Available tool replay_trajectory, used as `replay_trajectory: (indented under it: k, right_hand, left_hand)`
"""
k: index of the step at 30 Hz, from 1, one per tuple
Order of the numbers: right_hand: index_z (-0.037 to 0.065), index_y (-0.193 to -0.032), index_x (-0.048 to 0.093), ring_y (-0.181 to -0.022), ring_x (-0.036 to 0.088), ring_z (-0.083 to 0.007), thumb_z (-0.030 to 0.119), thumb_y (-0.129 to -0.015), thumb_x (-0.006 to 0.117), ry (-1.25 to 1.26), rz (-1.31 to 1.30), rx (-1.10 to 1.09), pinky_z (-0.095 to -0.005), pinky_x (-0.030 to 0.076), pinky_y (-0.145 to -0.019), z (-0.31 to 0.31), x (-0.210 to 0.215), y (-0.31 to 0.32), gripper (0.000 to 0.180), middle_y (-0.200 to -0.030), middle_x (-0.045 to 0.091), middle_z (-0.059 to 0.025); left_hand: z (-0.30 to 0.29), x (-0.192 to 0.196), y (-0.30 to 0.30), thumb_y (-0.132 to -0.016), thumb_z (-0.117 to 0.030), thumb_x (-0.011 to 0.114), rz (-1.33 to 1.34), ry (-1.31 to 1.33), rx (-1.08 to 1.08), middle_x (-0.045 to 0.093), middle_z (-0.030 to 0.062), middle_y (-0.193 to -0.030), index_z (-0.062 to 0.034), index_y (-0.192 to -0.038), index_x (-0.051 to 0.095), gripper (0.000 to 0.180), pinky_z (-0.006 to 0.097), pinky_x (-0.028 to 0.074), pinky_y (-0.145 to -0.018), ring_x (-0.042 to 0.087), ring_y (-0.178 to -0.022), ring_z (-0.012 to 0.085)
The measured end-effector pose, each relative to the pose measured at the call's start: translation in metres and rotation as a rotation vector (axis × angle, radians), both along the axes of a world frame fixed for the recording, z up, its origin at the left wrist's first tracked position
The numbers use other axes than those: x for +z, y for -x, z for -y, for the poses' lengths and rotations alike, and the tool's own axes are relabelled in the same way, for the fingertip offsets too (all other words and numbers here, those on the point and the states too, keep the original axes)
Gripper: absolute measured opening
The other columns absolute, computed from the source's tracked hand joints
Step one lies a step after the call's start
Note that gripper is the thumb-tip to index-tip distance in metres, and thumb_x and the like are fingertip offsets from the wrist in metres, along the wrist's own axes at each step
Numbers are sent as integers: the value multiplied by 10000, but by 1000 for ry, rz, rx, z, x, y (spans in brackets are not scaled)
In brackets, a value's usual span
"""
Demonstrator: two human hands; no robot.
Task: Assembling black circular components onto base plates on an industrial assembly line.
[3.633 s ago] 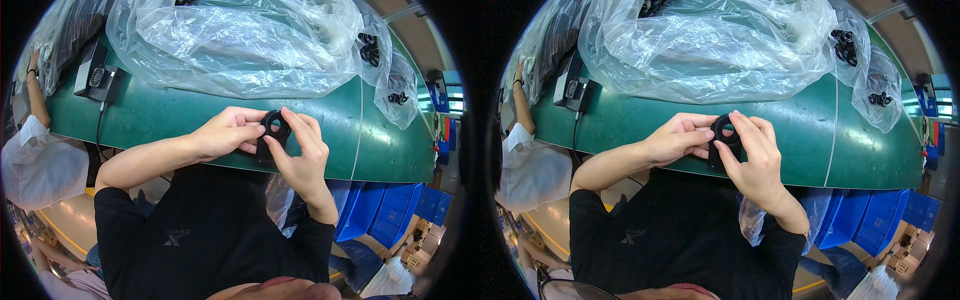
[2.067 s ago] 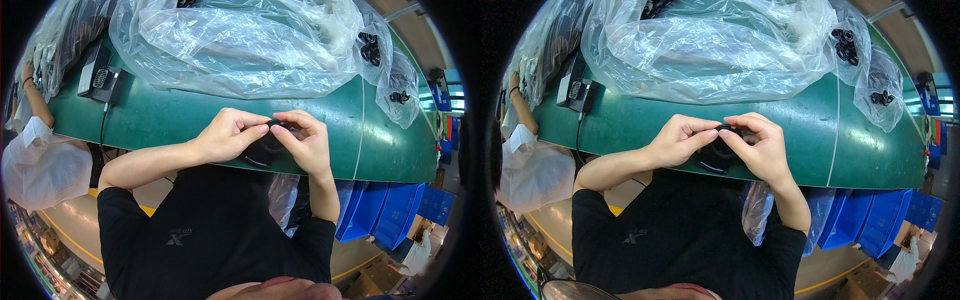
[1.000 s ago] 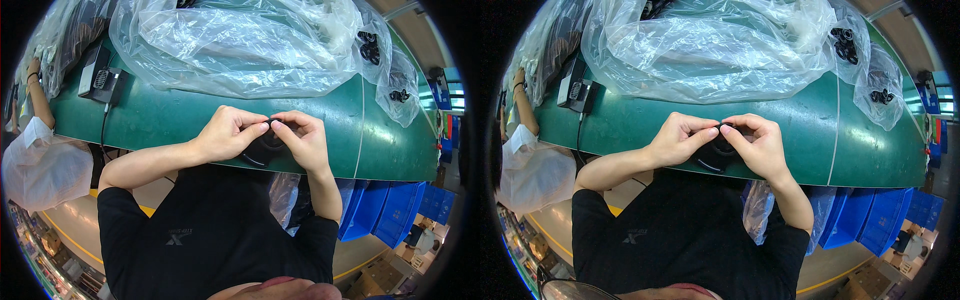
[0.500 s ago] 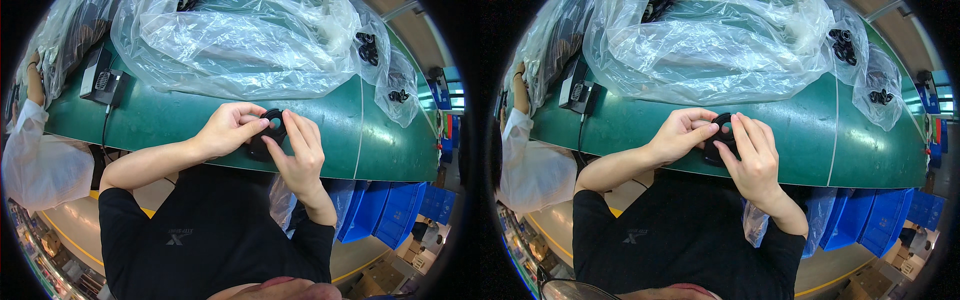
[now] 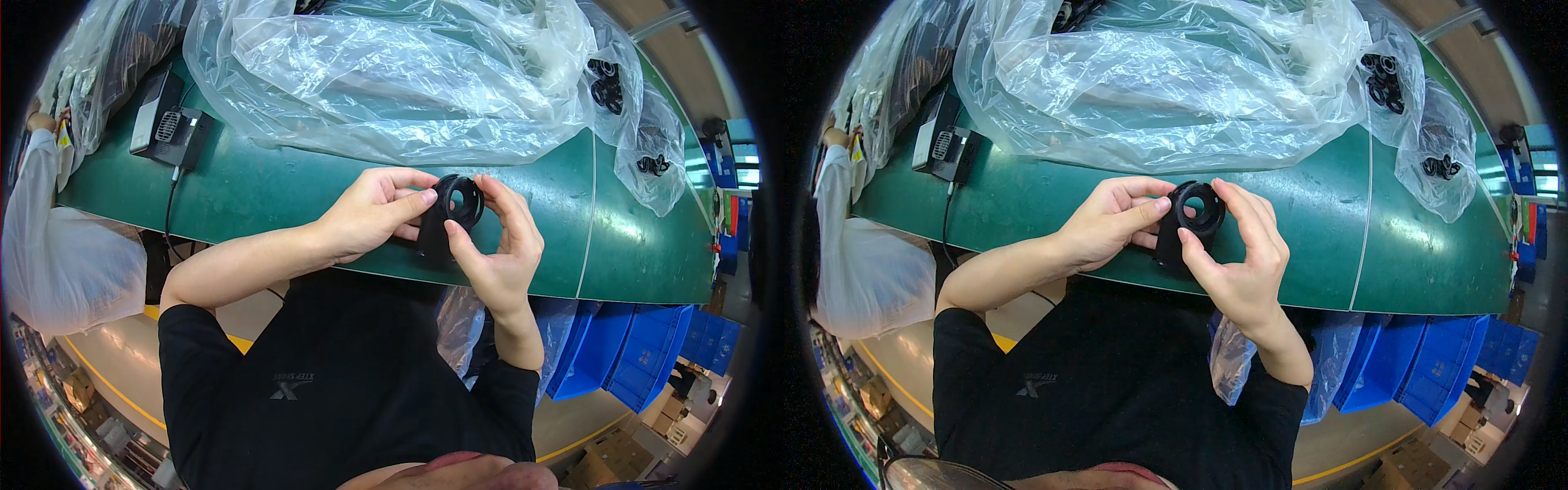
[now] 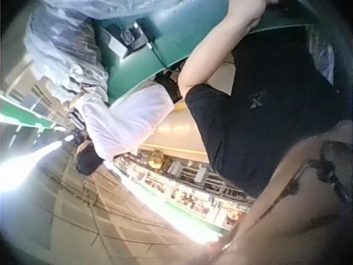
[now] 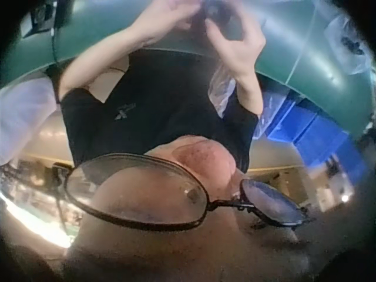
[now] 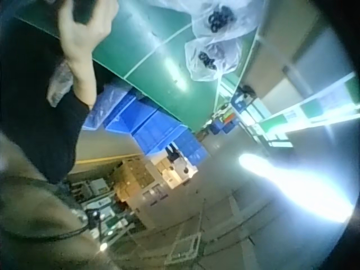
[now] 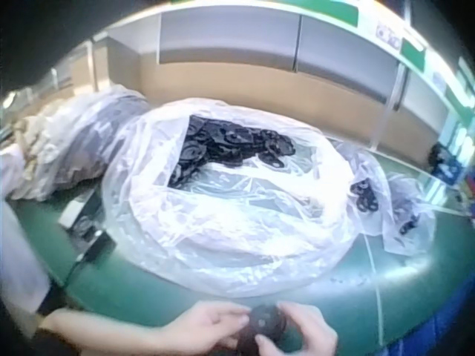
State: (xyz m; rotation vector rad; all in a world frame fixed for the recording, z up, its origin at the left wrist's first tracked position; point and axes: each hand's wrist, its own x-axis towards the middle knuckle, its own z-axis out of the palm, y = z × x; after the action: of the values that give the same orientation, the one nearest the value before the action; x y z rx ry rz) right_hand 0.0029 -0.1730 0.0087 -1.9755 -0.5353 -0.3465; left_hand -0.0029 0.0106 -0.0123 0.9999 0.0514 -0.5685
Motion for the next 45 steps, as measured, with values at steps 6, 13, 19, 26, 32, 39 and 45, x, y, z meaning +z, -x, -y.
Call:
replay_trajectory:
  k: [6, 13, 19, 26, 32, 39, 45]
  right_hand:
    - [-51, -1056, 587, -934, 580, -313, 11, -595, 731, 219, 202, -12, -354, 476, -800, -1, 6, 4, 487, -1023, 614, -173]
    - [-65, -1067, 572, -887, 566, -316, -5, -589, 726, 256, 204, -4, -363, 475, -765, -8, 5, 5, 506, -993, 615, -166]
    - [-38, -1090, 586, -867, 574, -280, -22, -568, 728, 312, 240, 6, -340, 479, -756, -8, 8, 9, 541, -916, 622, -141]
    - [-58, -1066, 582, -850, 575, -294, -9, -575, 723, 281, 170, 37, -351, 483, -739, -2, 14, 9, 513, -947, 630, -143]
    - [-49, -1058, 600, -853, 587, -279, 11, -574, 726, 200, 107, 53, -326, 493, -719, 2, 12, 6, 504, -945, 636, -142]
    - [-60, -1066, 588, -844, 579, -277, -1, -571, 727, 232, 138, 14, -330, 490, -719, -3, 14, 11, 517, -915, 634, -139]
    - [-68, -1086, 564, -848, 555, -288, -38, -574, 702, 319, 133, 32, -349, 477, -743, -5, 22, 16, 531, -917, 627, -141]
  left_hand:
    - [1, 1, 0, -929, -150, 499, -24, 24, 9, 612, 100, -1063, 19, -1176, 502, 300, 289, 541, -777, 625, -907, 150]
    - [-1, 3, 1, -929, -133, 495, -3, -25, 6, 619, 85, -1042, 11, -1189, 516, 298, 258, 539, -753, 618, -883, 120]
    - [0, 3, 3, -924, -140, 512, 41, -97, 9, 634, 51, -998, 8, -1178, 549, 296, 225, 522, -712, 599, -845, 78]
    - [0, 4, 5, -916, -158, 536, 49, -131, -10, 642, 17, -952, -8, -1157, 576, 286, 214, 512, -675, 572, -811, 43]
    - [-1, 5, 5, -919, -142, 517, 36, -116, -22, 624, 96, -1056, 11, -1179, 548, 303, 265, 539, -776, 617, -917, 140]
    - [0, 6, 5, -921, -137, 514, 41, -62, -22, 622, 92, -1065, 6, -1183, 548, 301, 260, 538, -775, 615, -923, 138]
    - [-1, 6, 6, -919, -130, 519, 58, -144, -28, 622, 74, -1053, -3, -1181, 555, 294, 232, 532, -749, 599, -883, 94]
